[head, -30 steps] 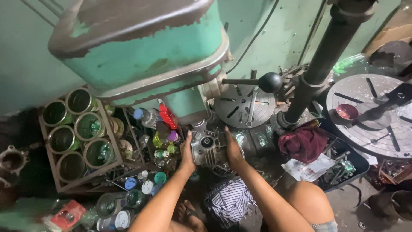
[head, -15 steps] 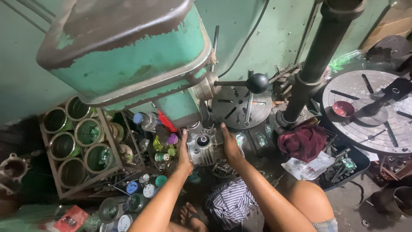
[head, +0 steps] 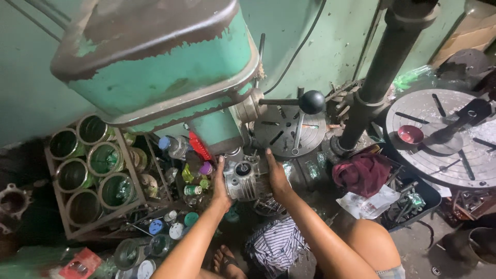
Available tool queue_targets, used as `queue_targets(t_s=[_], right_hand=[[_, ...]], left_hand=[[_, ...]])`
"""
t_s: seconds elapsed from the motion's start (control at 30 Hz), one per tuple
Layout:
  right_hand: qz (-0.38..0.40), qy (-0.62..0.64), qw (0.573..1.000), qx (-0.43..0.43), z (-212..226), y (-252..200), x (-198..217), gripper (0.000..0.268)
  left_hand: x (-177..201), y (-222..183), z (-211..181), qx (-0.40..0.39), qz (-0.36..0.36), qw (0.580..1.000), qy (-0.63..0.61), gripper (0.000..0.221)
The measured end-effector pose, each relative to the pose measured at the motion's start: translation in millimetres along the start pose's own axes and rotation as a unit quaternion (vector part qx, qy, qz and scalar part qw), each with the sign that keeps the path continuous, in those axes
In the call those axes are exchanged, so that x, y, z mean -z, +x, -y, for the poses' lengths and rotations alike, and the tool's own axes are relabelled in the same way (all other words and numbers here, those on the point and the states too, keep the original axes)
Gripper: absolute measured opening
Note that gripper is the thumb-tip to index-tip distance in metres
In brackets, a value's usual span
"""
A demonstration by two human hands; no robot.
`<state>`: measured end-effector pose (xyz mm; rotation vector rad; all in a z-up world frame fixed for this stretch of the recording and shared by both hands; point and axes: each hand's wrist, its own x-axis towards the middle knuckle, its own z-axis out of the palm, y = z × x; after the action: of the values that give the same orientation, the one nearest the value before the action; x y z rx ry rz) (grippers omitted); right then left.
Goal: Inspecting and assembling parts of a motorcycle engine cylinder head.
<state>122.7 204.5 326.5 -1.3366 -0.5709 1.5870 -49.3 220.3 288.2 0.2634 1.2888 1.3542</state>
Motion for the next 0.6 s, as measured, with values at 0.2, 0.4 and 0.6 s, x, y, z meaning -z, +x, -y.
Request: queue_targets(t_s=[0.2,0.4,0.6], right_hand=[[0.025,0.026,0.998,-0.043,38.3,-45.0,-10.7,0.095],[0.071,-0.017,0.997,-0.018,51.4,-75.6,-11.9,0.096],[0.105,-0.056,0.990,0.073,29.4,-49.6,4.9,0.086]], left_hand=[[-13.9,-35.6,-23.9,0.069,0.000,0.997,0.031,0.073],[-16.8,-61.7,-35.3,0.111,0.032,0.992,0.052,0.079],[-12.5,-42.2,-28.2,0.112,0.045,0.992,0.039,0.082]])
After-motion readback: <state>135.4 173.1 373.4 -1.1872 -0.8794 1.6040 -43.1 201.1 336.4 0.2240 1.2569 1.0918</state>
